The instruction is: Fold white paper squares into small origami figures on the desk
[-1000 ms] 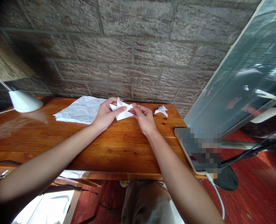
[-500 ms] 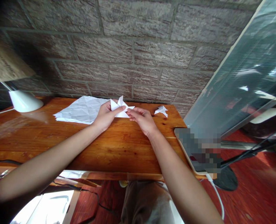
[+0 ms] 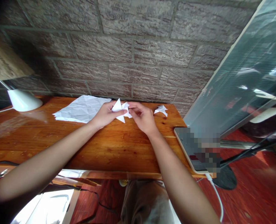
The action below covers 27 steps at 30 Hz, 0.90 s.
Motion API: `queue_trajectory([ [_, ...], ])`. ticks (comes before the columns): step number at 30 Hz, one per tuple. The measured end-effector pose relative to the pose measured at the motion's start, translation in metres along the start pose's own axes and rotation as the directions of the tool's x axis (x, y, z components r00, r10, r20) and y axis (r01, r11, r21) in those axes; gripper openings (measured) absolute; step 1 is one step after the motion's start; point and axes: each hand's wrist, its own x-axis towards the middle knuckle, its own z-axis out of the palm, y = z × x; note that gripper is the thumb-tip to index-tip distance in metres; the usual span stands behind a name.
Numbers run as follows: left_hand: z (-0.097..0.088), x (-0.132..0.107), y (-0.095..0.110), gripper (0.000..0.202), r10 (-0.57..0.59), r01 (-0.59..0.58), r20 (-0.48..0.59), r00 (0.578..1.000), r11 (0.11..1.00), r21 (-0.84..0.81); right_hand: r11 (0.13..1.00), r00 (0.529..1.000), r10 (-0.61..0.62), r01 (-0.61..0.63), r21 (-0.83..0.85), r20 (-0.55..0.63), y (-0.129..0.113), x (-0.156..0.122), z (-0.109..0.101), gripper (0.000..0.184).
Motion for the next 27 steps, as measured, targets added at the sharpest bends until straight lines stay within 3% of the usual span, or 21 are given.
queue_trajectory([
  [3, -0.0008, -0.0005, 0.0026, 0.039, 0.023, -0.023, 0.031, 0.999, 1.000, 0.006, 0.999, 1.000, -0.019, 0.019, -0.026, -0.020, -0.0046, -0.0010, -0.0009, 0.041],
  [7, -0.0013, -0.0012, 0.0043, 0.030, 0.020, -0.021, 0.117, 0.993, 1.000, 0.009, 0.996, 0.998, -0.056, 0.058, -0.063, 0.034, -0.0086, -0.0011, -0.0026, 0.024],
  [13, 0.0008, 0.0013, 0.0022, 0.046, -0.049, 0.041, -0.042, 0.998, 0.986, -0.163, 0.997, 0.997, 0.059, -0.061, -0.054, -0.049, -0.0014, 0.0003, -0.0022, 0.021],
  [17, 0.0008, 0.0028, 0.0044, 0.050, -0.125, 0.091, -0.095, 0.988, 0.949, -0.301, 0.993, 0.993, 0.117, -0.116, 0.034, -0.031, -0.0005, 0.0009, -0.0020, 0.027],
  [27, -0.0035, 0.0027, 0.0073, 0.042, -0.251, 0.269, 0.098, 0.963, 0.859, -0.436, 0.955, 0.986, 0.154, -0.166, 0.246, 0.068, -0.0072, 0.0019, 0.0000, 0.033],
])
